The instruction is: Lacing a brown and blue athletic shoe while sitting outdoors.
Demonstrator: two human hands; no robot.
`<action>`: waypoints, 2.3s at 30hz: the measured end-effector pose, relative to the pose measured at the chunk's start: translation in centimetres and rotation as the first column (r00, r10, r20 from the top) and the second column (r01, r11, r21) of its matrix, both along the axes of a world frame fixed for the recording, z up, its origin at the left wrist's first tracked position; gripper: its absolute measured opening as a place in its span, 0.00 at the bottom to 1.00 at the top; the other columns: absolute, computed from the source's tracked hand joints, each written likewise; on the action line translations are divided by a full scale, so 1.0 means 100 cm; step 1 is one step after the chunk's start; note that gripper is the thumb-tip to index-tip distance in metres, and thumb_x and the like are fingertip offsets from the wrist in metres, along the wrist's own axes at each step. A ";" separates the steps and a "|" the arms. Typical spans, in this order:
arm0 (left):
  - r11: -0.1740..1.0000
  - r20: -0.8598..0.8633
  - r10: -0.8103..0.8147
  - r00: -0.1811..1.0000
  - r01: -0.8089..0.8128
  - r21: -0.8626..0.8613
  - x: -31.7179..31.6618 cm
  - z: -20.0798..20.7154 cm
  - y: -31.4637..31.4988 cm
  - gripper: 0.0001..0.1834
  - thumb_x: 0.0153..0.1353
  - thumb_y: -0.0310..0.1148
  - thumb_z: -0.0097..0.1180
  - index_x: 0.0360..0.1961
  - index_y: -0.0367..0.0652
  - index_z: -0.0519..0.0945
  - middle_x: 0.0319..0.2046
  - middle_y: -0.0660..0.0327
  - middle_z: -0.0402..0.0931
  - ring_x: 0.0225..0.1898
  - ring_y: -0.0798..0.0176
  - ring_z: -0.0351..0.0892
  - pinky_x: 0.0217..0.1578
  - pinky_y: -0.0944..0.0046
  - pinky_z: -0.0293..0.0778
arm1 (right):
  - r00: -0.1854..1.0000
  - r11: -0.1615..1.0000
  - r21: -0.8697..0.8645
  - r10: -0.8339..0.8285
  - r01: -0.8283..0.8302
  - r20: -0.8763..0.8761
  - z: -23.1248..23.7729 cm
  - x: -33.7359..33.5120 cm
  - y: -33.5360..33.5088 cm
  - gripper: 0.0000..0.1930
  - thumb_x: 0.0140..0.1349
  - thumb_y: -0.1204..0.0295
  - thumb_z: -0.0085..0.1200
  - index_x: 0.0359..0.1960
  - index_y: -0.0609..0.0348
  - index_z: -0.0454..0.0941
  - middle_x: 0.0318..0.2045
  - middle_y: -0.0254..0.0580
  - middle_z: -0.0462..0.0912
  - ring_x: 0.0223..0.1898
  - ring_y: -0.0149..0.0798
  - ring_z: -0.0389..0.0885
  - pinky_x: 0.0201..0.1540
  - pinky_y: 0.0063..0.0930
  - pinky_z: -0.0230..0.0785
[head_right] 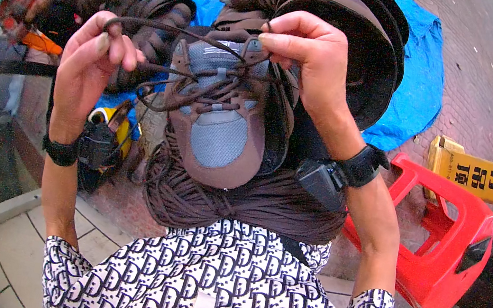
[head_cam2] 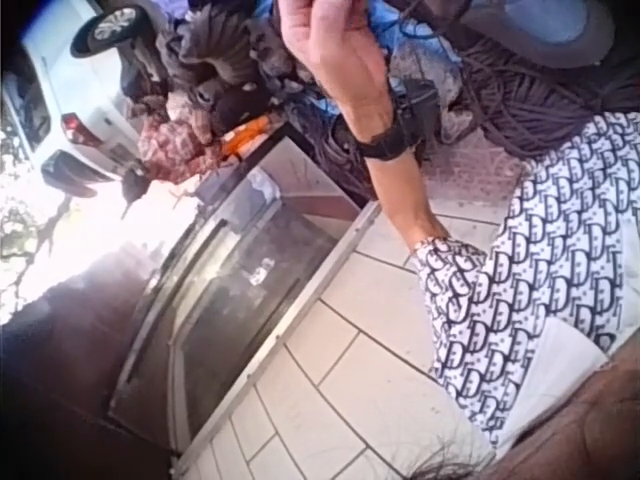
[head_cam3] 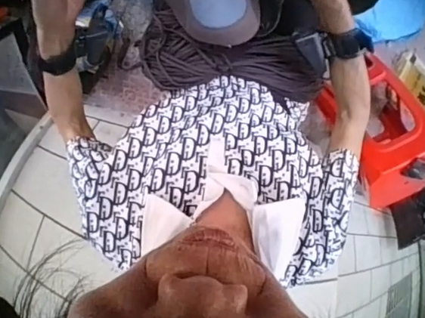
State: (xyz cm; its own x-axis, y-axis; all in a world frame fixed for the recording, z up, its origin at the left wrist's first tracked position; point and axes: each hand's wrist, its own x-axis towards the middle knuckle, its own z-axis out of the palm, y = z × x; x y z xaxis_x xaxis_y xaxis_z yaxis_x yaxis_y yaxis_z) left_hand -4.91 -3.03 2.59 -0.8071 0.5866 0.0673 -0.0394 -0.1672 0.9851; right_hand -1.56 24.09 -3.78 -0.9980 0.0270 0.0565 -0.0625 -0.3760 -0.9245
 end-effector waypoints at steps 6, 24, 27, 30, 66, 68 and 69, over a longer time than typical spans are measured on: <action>0.997 0.050 0.075 0.996 -0.076 0.008 -0.003 0.005 0.011 0.10 0.58 0.28 0.45 0.40 0.35 0.71 0.26 0.59 0.73 0.30 0.62 0.76 0.38 0.66 0.71 | 0.999 0.985 0.170 0.038 -0.031 -0.033 0.009 0.009 0.005 0.05 0.43 0.81 0.58 0.24 0.62 0.78 0.20 0.31 0.77 0.19 0.21 0.69 0.22 0.12 0.58; 0.711 -0.544 -0.213 0.811 -0.253 -0.656 -0.039 -0.020 0.052 0.10 0.58 0.30 0.46 0.37 0.36 0.74 0.32 0.60 0.75 0.35 0.69 0.72 0.38 0.70 0.68 | 0.955 0.938 0.210 0.245 -0.277 0.167 0.026 0.015 -0.026 0.04 0.45 0.76 0.55 0.24 0.62 0.77 0.17 0.34 0.77 0.15 0.22 0.70 0.17 0.16 0.62; 0.680 -0.441 -0.283 0.852 -0.146 -0.718 -0.033 -0.029 0.066 0.12 0.56 0.31 0.49 0.40 0.36 0.72 0.30 0.58 0.74 0.33 0.68 0.72 0.37 0.69 0.68 | 0.983 0.848 0.503 0.184 -0.169 0.019 0.017 0.011 -0.020 0.05 0.43 0.76 0.55 0.24 0.62 0.77 0.17 0.38 0.77 0.16 0.26 0.72 0.19 0.20 0.64; 0.670 -0.334 -0.331 0.883 -0.029 -0.742 -0.034 -0.030 0.072 0.14 0.56 0.32 0.50 0.42 0.36 0.72 0.29 0.57 0.74 0.32 0.68 0.72 0.36 0.70 0.68 | 0.933 0.644 0.751 0.165 0.144 -0.320 0.000 0.011 -0.010 0.05 0.40 0.74 0.56 0.22 0.60 0.77 0.19 0.43 0.76 0.19 0.38 0.76 0.24 0.28 0.68; 0.692 -0.277 -0.349 0.895 0.047 -0.721 -0.020 -0.046 0.071 0.16 0.47 0.21 0.50 0.40 0.39 0.73 0.34 0.59 0.75 0.38 0.67 0.73 0.42 0.68 0.68 | 0.921 0.697 0.613 0.358 -0.372 0.151 0.010 0.006 -0.019 0.05 0.42 0.74 0.55 0.22 0.61 0.75 0.15 0.37 0.74 0.17 0.29 0.72 0.21 0.22 0.63; 0.686 -0.318 -0.350 0.881 0.010 -0.727 -0.019 -0.045 0.072 0.14 0.46 0.21 0.50 0.38 0.39 0.74 0.35 0.57 0.75 0.39 0.64 0.74 0.43 0.66 0.68 | 0.913 0.714 0.578 0.373 -0.395 0.164 0.011 0.006 -0.016 0.04 0.43 0.75 0.54 0.21 0.61 0.75 0.14 0.33 0.74 0.15 0.24 0.69 0.17 0.19 0.59; 0.679 -0.359 -0.352 0.865 -0.028 -0.733 -0.019 -0.044 0.072 0.13 0.45 0.21 0.50 0.35 0.39 0.75 0.36 0.55 0.74 0.40 0.61 0.74 0.44 0.65 0.68 | 0.902 0.669 0.629 0.412 -0.395 0.128 0.010 0.006 -0.014 0.03 0.43 0.75 0.54 0.21 0.61 0.75 0.14 0.32 0.74 0.15 0.22 0.68 0.15 0.18 0.58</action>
